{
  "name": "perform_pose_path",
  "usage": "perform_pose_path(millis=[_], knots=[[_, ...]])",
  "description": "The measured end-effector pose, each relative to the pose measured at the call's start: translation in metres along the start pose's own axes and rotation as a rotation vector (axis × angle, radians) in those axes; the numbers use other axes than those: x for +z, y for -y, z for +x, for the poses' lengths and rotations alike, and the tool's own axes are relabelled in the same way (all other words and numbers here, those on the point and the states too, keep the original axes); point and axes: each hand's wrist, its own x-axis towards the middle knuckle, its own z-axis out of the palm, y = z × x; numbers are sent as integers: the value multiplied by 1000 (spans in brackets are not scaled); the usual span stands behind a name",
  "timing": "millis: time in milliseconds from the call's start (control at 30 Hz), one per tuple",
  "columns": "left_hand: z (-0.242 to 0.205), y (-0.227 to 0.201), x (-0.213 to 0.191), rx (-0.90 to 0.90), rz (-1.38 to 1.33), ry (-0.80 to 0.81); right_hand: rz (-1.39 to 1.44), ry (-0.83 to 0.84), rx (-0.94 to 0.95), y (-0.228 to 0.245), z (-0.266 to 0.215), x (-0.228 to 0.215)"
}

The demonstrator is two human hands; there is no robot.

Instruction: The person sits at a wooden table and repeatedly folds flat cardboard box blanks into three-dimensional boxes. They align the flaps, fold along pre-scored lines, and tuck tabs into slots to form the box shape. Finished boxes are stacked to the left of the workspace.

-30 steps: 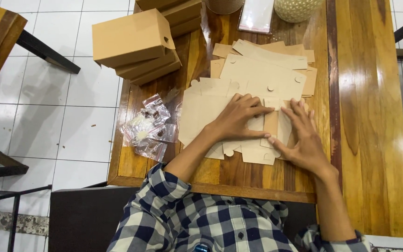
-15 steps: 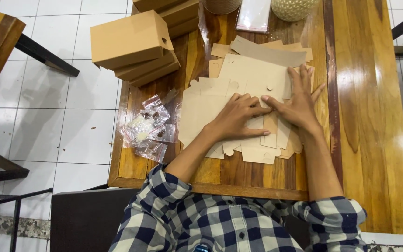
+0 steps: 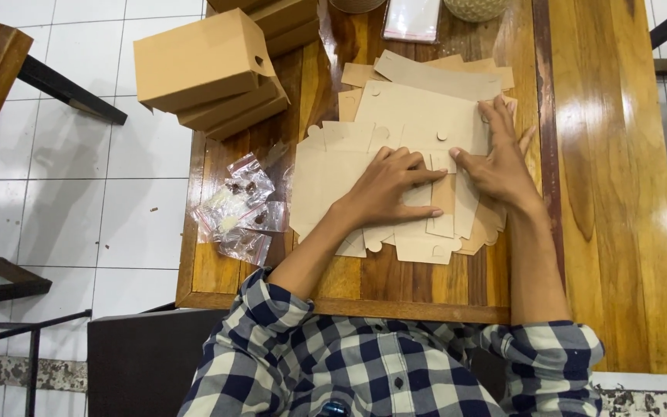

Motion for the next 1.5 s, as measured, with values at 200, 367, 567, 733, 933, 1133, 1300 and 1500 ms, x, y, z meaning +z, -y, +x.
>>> perform_pose_path(millis=[200, 367, 567, 733, 933, 1133, 1300, 1500], knots=[[1, 1, 1, 11, 31, 8, -103, -42, 24, 51, -14, -6], [0, 0, 0, 0, 16, 14, -90, -52, 51, 55, -19, -4], [1, -4, -10, -22, -20, 20, -55, -24, 31, 45, -16, -14], [1, -4, -9, -22, -39, 27, -16, -11, 21, -18, 2, -6], [1, -4, -8, -25, -38, 27, -37, -16, 14, -13, 0, -9], [0, -2, -7, -28, -26, 29, -87, -67, 2, 20, -9, -8], [0, -2, -5, -13, 3, 43, -189, -116, 19, 34, -12, 1], [-6, -1, 4, -139, -74, 20, -175, -117, 29, 49, -15, 1]])
